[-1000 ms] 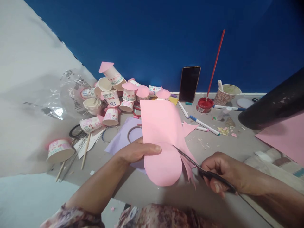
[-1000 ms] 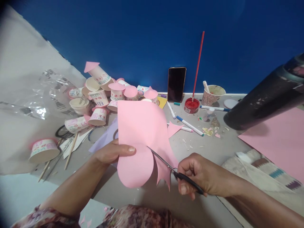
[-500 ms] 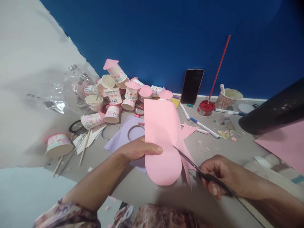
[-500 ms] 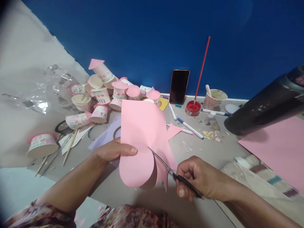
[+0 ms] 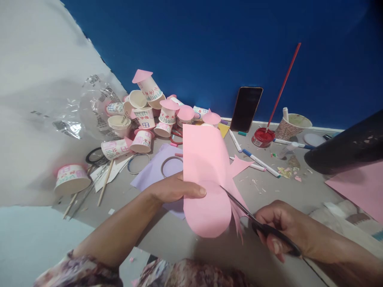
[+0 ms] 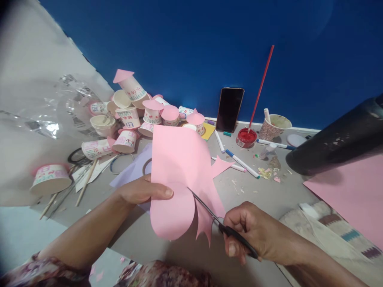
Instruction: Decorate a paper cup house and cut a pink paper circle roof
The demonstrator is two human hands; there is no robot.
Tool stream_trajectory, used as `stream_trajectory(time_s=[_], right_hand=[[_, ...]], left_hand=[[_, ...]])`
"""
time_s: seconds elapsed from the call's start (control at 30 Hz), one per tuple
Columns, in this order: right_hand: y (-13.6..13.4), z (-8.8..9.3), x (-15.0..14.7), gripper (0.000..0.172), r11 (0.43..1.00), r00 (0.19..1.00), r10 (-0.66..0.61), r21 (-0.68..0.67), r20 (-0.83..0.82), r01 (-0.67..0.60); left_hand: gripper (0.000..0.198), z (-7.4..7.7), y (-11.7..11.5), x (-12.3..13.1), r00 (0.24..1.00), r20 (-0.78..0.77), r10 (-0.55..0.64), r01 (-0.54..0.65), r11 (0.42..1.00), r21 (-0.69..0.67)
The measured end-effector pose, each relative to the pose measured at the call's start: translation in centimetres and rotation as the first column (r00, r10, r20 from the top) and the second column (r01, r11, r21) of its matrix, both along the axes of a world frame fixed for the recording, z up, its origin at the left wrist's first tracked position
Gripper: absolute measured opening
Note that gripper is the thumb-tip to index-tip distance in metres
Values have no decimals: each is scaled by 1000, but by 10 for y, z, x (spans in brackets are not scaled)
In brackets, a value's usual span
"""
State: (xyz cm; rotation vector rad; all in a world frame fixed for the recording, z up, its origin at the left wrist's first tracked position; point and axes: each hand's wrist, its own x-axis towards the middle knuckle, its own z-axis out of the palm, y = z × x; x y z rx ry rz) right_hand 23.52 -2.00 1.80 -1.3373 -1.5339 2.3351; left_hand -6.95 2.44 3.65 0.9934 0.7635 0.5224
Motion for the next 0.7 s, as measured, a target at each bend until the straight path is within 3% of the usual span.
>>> stream_trajectory(time_s=[0.4,0.57,0.7], right_hand=[[2,9,-3,44,999,999,40,25,21,-40],[0,7,-5,30,1000,1000,4,6,24,-4],[-2,7,-6,38,1000,1000,9,0,25,-9]], left_hand=[[30,-6,-1,-3,1000,-25,-13,13,1000,14],[30,-6,1,-3,999,-10,-43,43,999,20],[28,-6,2,-2,997,-2,-80,80,997,14]])
